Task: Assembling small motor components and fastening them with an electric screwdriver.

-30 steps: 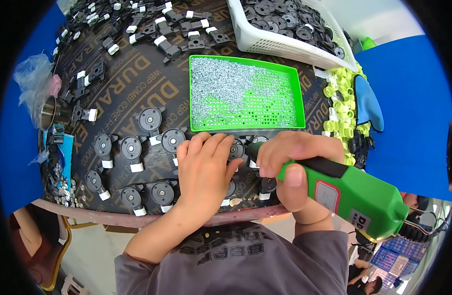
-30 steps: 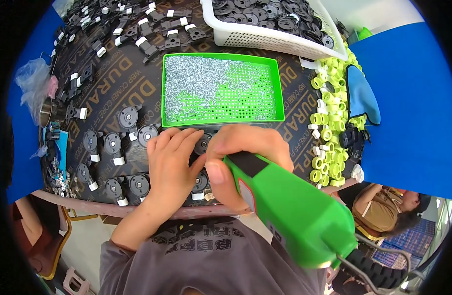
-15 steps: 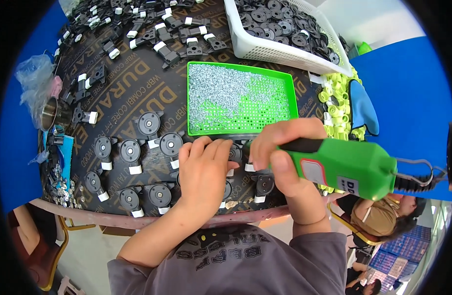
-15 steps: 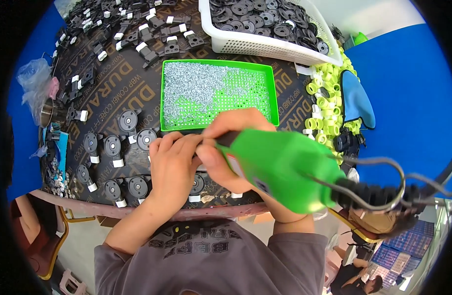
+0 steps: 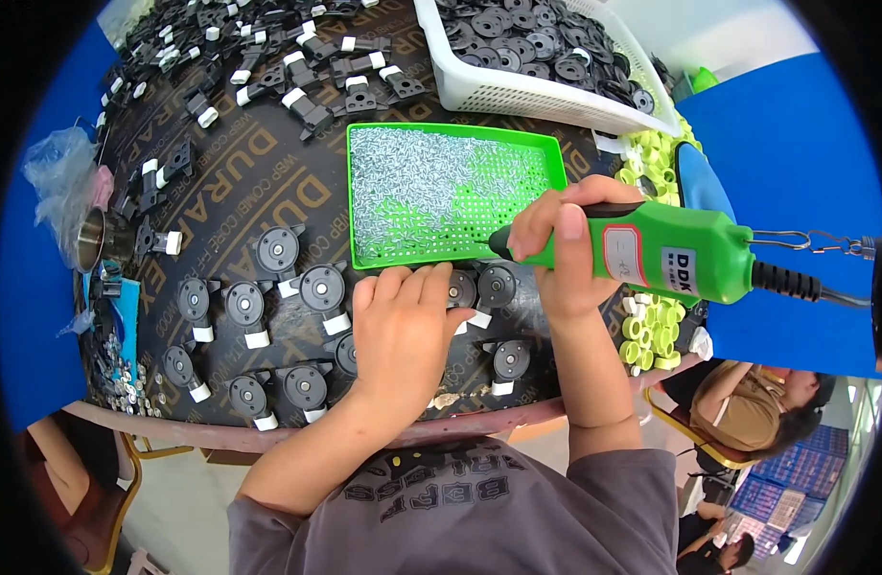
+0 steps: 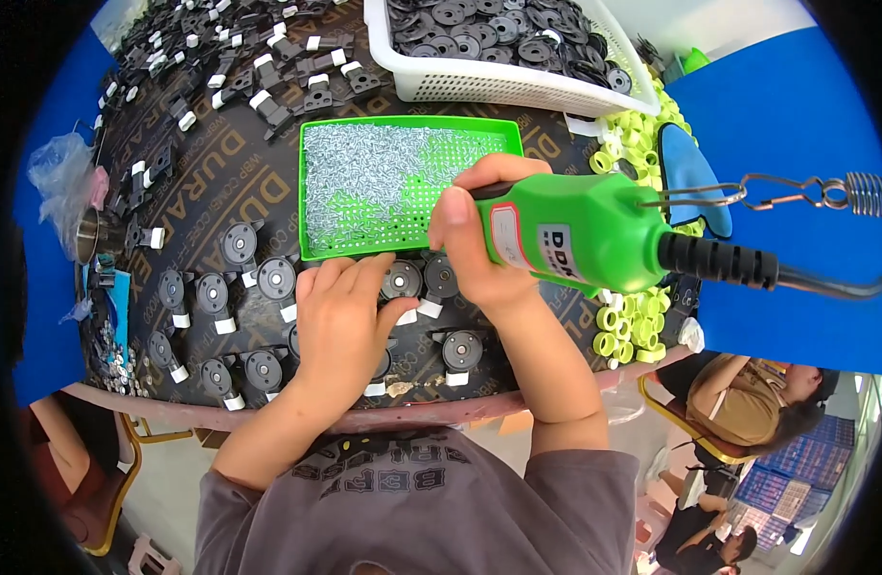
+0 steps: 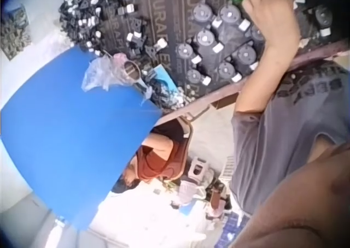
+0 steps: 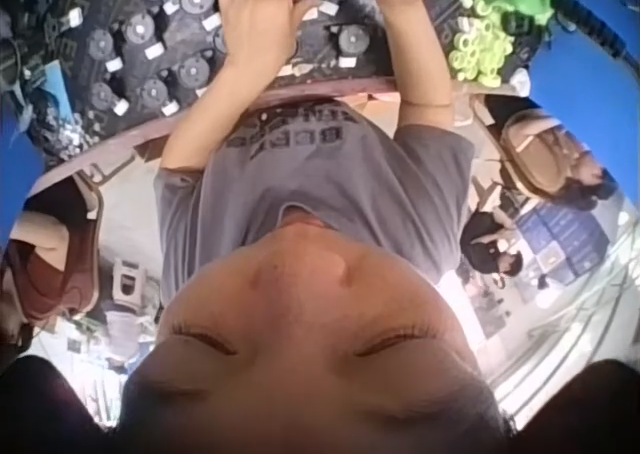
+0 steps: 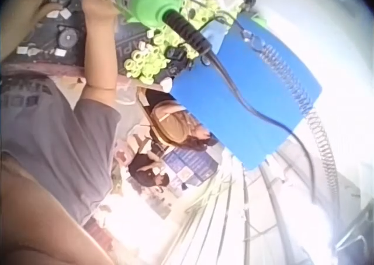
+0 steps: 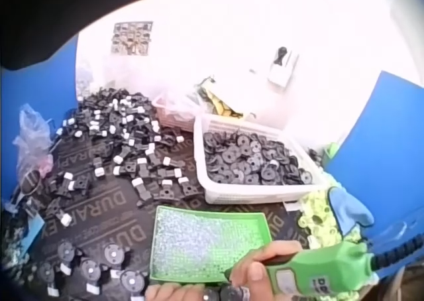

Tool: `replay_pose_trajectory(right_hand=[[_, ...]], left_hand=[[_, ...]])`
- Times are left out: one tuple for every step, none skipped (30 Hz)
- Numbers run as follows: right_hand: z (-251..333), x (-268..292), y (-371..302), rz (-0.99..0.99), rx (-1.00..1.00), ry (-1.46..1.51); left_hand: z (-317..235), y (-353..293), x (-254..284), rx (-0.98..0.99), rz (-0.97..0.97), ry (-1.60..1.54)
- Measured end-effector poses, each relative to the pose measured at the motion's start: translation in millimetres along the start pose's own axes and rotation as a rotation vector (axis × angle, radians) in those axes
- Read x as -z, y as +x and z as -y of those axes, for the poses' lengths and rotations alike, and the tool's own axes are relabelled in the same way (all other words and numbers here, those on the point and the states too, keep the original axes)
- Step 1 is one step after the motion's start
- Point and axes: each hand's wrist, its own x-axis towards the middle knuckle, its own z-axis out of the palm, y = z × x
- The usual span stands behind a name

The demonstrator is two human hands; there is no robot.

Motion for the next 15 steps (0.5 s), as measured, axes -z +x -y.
replay_pose_trajectory(right_hand=[[-1, 1, 0, 0.019, 0.0, 0.004], [-1, 1, 0, 0.038, -0.001, 0.009], [-1, 1, 0, 0.034, -0.003, 0.006], [-1, 0, 0, 0.036, -0.001, 0.015], [-1, 0, 0, 0.038, 0.002, 0.024], [-1, 0, 0, 0.037, 0.001, 0.022], [0, 1, -1, 0.041, -0.002, 0.009], [1, 2, -1, 0.046, -0.004, -0.003], [2, 2, -1, 0.048, -0.005, -0.001], [4, 2, -1, 0.033, -0.003, 0.02], [8, 2, -1, 0.018, 0.0, 0.04], [16, 1, -1, 0.016, -0.028, 0.04], [27, 4, -3, 0.011, -0.063, 0.073], [38, 5, -4, 0.007, -0.098, 0.106], [50, 3, -6, 0.022, -0.084, 0.147]], left_hand=[[1, 1, 1, 0.008, 0.019, 0.008], [1, 1, 2, 0.016, 0.037, 0.015], [1, 1, 2, 0.014, 0.041, 0.013], [1, 2, 3, 0.016, 0.043, 0.009], [1, 2, 3, 0.018, 0.043, 0.004], [1, 2, 3, 0.017, 0.045, 0.003], [1, 2, 4, 0.019, 0.048, -0.007], [1, 2, 4, 0.021, 0.05, -0.017], [2, 2, 4, 0.024, 0.05, -0.016], [2, 2, 4, 0.024, 0.055, -0.033], [3, 2, 5, 0.024, 0.061, -0.049], [4, 2, 5, 0.032, 0.059, -0.045], [5, 1, 6, 0.037, 0.05, -0.064], [6, 1, 6, 0.041, 0.04, -0.083], [5, 2, 7, 0.043, 0.039, -0.082]])
